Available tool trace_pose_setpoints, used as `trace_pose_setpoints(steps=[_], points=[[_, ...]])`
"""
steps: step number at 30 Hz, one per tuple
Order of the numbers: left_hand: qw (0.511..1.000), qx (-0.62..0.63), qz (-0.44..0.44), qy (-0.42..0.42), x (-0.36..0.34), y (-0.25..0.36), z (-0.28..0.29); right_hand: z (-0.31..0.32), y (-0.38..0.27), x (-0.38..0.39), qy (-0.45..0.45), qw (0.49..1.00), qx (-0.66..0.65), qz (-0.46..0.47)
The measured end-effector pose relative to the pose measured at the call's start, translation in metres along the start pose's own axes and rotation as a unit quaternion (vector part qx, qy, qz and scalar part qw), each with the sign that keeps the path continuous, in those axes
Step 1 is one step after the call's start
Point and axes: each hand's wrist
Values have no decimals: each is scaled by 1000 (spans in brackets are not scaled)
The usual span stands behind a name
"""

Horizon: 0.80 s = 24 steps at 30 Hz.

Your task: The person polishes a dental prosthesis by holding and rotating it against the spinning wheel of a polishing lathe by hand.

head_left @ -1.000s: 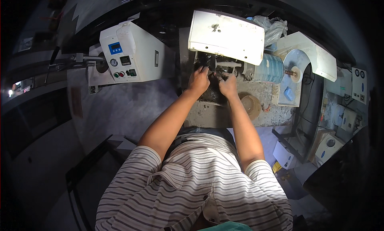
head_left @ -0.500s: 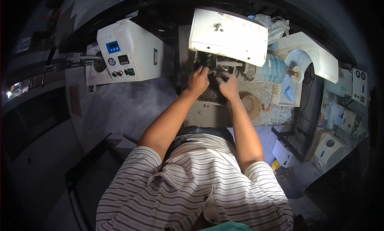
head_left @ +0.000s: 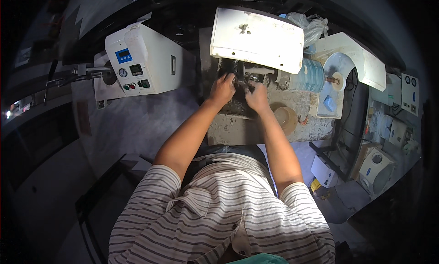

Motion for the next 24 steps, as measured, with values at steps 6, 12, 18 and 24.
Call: trace_pose_setpoints(steps=[6,12,18,24], points=[[996,-64,37,-40,-15,-2,-5,1,-5,-11,14,999,15,-33],[999,-35,25,-20,9,-3,11,-5,-8,2,-11,1000,-17,0],[993,-56,-69,82,16,-1,23,-21,16,2,-34,994,101,11],[996,-26,4,82,24,-11,21,-37,11,16,-243,950,176,83]])
Point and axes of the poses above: each hand's wrist, its own x-axis away from the middle knuckle, its own z-axis out of the back of the hand, y = z × x, and after that the axes turned 8 degrees about -z, right-handed
